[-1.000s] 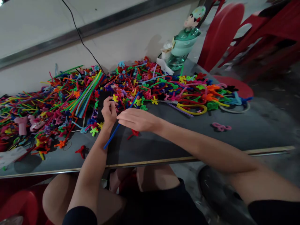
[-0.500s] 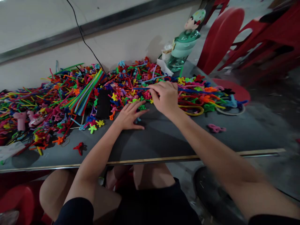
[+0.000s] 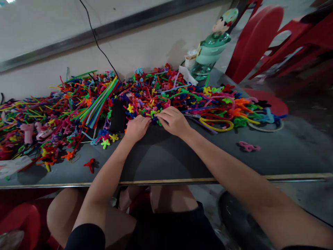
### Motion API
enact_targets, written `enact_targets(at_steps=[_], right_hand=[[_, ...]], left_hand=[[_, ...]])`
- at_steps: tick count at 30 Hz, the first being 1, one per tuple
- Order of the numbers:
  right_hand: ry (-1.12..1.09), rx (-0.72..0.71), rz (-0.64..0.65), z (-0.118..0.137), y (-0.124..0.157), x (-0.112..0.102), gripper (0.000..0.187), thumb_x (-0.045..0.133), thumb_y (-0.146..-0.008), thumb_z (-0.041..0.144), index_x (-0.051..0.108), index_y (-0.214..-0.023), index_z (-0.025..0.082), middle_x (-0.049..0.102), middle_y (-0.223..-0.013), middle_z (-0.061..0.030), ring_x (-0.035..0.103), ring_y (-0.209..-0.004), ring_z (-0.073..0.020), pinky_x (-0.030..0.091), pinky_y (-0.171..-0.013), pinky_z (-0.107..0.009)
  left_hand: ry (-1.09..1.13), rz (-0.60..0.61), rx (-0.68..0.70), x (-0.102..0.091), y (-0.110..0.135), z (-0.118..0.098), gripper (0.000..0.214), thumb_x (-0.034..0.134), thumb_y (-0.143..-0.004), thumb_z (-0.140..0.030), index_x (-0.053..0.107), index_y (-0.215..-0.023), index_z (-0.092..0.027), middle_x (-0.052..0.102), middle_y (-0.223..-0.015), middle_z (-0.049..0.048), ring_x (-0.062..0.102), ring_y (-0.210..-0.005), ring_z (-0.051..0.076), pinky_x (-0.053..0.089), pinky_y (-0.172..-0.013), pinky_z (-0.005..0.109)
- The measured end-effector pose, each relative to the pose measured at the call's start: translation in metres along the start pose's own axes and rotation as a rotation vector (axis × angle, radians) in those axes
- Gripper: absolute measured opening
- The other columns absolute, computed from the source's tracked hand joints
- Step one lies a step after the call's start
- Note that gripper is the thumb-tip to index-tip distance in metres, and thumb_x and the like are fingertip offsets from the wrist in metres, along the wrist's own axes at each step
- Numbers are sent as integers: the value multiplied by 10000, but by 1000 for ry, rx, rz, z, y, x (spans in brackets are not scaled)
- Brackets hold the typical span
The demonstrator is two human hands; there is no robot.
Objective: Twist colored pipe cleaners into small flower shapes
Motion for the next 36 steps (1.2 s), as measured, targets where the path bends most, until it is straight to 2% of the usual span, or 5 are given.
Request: enact_targets(at_steps=[4, 12, 22, 28, 36], right_hand=[[-64, 113, -99, -8, 1, -9, 274, 445, -930, 257, 672, -1076, 215, 706, -956, -99, 633, -914, -232, 495, -855, -420], [-155, 267, -126, -12, 6, -2, 241, 495, -905, 299, 707, -952, 193, 738, -922, -86, 692, -840, -215, 526, -744, -344], [-129, 213, -12, 12, 6, 7, 254, 483, -878, 253, 723, -924, 184, 741, -912, -64, 688, -815, -193, 503, -670, -287], [-322, 317, -62, 5, 7, 12, 222, 556, -842, 291, 750, -868, 185, 744, -849, -64, 682, -749, -189, 504, -645, -278], [-732, 598, -63, -32, 9, 24, 248, 660, -740, 387, 706, -673, 153, 657, -622, -17, 561, -574, -127, 404, -547, -251]], left_hand=[[442, 78, -139, 16, -1, 6, 314, 412, -957, -313, 650, -834, -148, 660, -696, 45, 610, -688, 130, 475, -669, 252], [1110, 163, -301, 30, 3, 4, 403, 550, -868, -482, 642, -1109, -172, 711, -826, 66, 668, -805, 150, 527, -763, 279], [330, -102, -7, 4, 1, 6, 245, 496, -908, -241, 705, -1014, -168, 708, -787, 65, 600, -748, 144, 494, -697, 283], [-71, -96, 56, 4, 3, -6, 289, 423, -942, -202, 675, -1076, -157, 694, -742, 61, 580, -755, 149, 442, -655, 266], [-109, -87, 136, -5, 3, -21, 340, 465, -921, -228, 591, -1222, -130, 700, -807, 84, 611, -875, 186, 499, -736, 293]])
Point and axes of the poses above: each hand's wrist, its own y-axis away from the middle knuckle, its own x-axis out of the palm, z = x × y, the point moved 8 cm from there along -y, towards the middle knuckle
